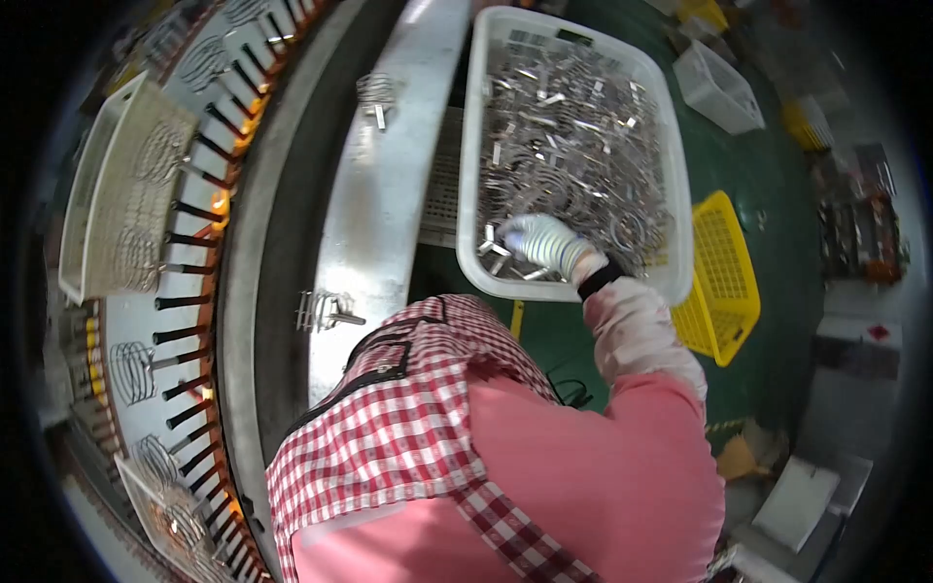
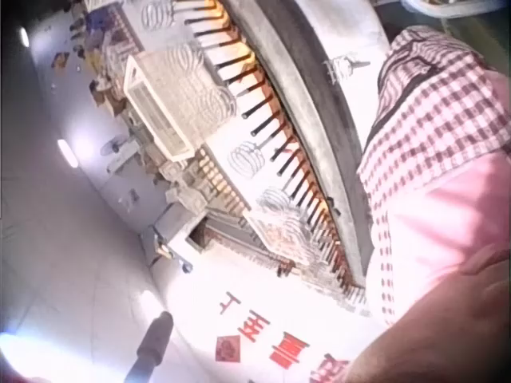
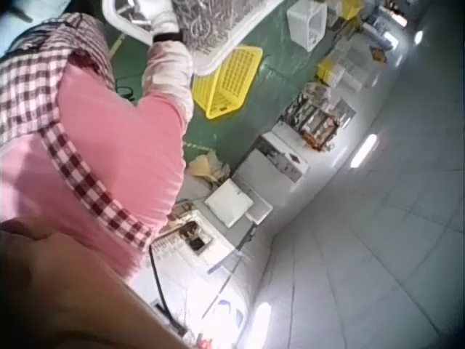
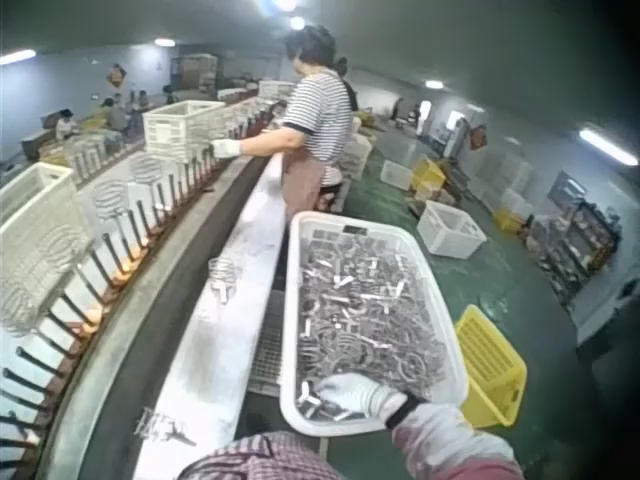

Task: Placing wire spring components onto vertical pins on a manufacturing conveyor line.

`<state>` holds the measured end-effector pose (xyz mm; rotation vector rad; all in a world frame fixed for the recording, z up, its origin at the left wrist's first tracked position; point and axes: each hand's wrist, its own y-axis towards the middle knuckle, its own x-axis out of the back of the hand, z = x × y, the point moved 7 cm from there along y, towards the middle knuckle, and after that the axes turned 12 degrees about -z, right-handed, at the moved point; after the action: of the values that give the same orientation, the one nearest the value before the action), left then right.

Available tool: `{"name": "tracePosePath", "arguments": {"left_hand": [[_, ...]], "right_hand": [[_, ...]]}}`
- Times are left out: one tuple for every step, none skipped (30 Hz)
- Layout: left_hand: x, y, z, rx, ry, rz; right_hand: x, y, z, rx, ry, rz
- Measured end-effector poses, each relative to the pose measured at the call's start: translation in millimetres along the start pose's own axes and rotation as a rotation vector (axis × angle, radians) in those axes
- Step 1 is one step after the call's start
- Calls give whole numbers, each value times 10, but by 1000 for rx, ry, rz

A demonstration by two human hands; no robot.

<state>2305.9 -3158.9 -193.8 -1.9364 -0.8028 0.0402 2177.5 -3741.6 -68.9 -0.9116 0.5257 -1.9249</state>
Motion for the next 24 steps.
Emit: {"name": "tracePosePath", "arguments": {"left_hand": [[77,-33,8,-6,2,-29],[209,-61,-20,-15,3,-68],[400,-90,-39,-24,7,-119],[585,-150,-13,-25,7,-173],[705,-221,10,-25,3,-217],[698,-255,25,-28,-4,-250],[737,-311,46,-26,-1,-275],[706,-351,52,-23,-2,-291],[667,-369,52,-22,-3,-302],[623,-366,30,-24,0,-306],[573,-349,5,-28,4,-307],[517,-321,-20,-32,9,-304],[473,-291,-56,-37,15,-302],[465,-237,-97,-45,24,-299],[453,-182,-138,-53,34,-294],[434,-158,-190,-60,44,-287],[405,-99,-252,-69,56,-278],[375,-40,-316,-77,68,-268],[341,9,-405,-86,84,-256],[295,64,-495,-97,102,-240],[247,116,-584,-107,120,-223],[210,164,-679,-116,141,-207],[170,206,-769,-125,163,-191],[129,241,-852,-133,185,-175]], "right_hand": [[-192,25,-122,-61,50,-62],[-237,97,-192,184,-209,-154],[-265,135,-211,445,-452,-255],[-367,147,-224,371,-565,-253],[-401,131,-242,290,-686,-260],[-359,221,-388,248,-717,-283],[-379,287,-512,195,-741,-306],[-371,285,-478,210,-765,-342],[-349,283,-450,220,-788,-381],[-335,280,-433,257,-806,-427],[-292,269,-400,280,-790,-465],[-212,237,-350,284,-768,-516],[-131,200,-314,287,-744,-566],[-22,145,-289,304,-668,-631],[97,140,-377,331,-603,-721],[223,61,-403,373,-484,-796],[346,10,-405,413,-363,-869],[465,-22,-405,363,-303,-923],[586,-58,-440,309,-241,-976],[727,-58,-499,322,-205,-1026],[844,-76,-583,231,-125,-1064],[945,-206,-479,271,-144,-1158],[1020,-313,-407,310,-163,-1253],[1119,-310,-466,351,-74,-1283]]}}
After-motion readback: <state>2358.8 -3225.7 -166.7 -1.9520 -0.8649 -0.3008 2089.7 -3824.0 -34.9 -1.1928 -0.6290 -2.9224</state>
